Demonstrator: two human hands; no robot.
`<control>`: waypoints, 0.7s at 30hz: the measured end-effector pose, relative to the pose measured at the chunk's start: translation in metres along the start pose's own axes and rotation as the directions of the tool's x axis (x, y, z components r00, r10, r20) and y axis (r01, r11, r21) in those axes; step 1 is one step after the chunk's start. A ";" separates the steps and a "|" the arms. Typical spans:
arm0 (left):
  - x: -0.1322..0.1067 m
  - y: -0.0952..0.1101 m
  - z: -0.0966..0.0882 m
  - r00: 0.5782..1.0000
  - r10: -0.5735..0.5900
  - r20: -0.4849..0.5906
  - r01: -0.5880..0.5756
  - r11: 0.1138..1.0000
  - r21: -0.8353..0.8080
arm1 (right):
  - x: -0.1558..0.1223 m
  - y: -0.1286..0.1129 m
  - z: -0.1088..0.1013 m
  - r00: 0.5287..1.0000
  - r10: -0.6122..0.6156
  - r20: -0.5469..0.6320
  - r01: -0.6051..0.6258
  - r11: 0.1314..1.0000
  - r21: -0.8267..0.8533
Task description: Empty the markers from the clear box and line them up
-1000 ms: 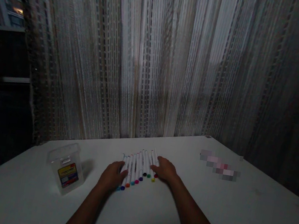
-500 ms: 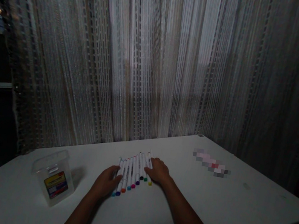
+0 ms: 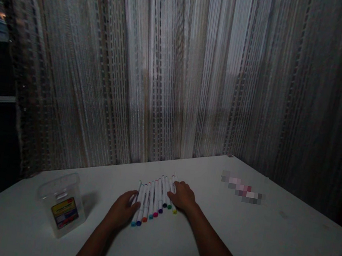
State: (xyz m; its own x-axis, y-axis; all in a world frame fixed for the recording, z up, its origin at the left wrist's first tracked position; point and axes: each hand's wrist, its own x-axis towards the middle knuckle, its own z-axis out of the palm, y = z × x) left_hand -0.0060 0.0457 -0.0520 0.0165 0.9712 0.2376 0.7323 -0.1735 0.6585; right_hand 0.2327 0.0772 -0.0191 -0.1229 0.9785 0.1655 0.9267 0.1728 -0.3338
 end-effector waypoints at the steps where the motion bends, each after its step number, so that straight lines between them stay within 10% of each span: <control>1: 0.000 0.000 0.000 1.000 0.003 0.005 -0.003 1.000 -0.006 | 0.000 0.000 0.000 1.000 0.000 0.001 0.000 1.000 0.000; 21: 0.003 -0.008 -0.001 0.999 0.036 0.014 -0.037 0.998 0.060 | 0.000 -0.002 -0.001 0.998 -0.062 0.014 0.061 0.998 0.034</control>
State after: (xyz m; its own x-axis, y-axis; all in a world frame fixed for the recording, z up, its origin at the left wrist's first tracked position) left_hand -0.0125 0.0503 -0.0558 0.0521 0.9664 0.2515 0.7708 -0.1991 0.6052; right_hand 0.2308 0.0763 -0.0176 -0.1850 0.9674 0.1730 0.9047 0.2364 -0.3546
